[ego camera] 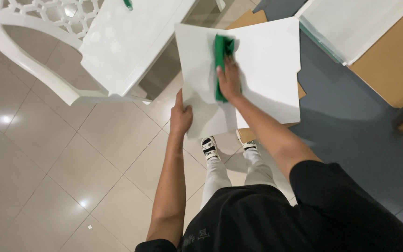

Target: Wiping down plastic and cardboard file folders with a cloth.

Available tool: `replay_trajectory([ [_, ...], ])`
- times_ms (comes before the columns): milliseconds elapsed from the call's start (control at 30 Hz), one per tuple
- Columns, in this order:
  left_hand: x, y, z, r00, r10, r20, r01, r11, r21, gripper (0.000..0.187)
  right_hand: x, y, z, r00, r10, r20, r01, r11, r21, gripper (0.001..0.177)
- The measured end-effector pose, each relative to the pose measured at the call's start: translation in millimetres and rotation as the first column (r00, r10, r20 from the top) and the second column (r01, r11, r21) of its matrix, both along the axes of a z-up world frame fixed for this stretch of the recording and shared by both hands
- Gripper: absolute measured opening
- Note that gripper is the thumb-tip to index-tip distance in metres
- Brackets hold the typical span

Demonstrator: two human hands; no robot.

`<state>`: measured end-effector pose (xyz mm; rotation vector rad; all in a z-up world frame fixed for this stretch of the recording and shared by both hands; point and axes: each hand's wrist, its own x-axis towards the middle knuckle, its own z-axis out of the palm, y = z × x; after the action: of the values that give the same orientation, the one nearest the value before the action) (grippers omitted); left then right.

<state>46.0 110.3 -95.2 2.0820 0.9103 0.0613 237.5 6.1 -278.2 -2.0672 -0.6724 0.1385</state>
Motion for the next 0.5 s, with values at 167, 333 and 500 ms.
replay_trajectory([
  [167,-6,-10,0,0.991,0.011,-0.131,-0.012,1.000,-0.012,0.072,-23,-63,62,0.937,0.316,0.149,-0.219,0.863,-0.455,0.065],
  [333,-7,-17,5,0.999,0.011,-0.049,-0.011,1.000,-0.007,0.071,18,-88,81,0.985,-0.022,0.171,0.116,0.821,-0.560,0.060],
  [500,-4,-27,-17,0.938,-0.079,0.339,0.091,0.996,-0.020,0.071,-72,-88,6,0.945,0.086,0.316,0.052,0.914,-0.403,0.056],
])
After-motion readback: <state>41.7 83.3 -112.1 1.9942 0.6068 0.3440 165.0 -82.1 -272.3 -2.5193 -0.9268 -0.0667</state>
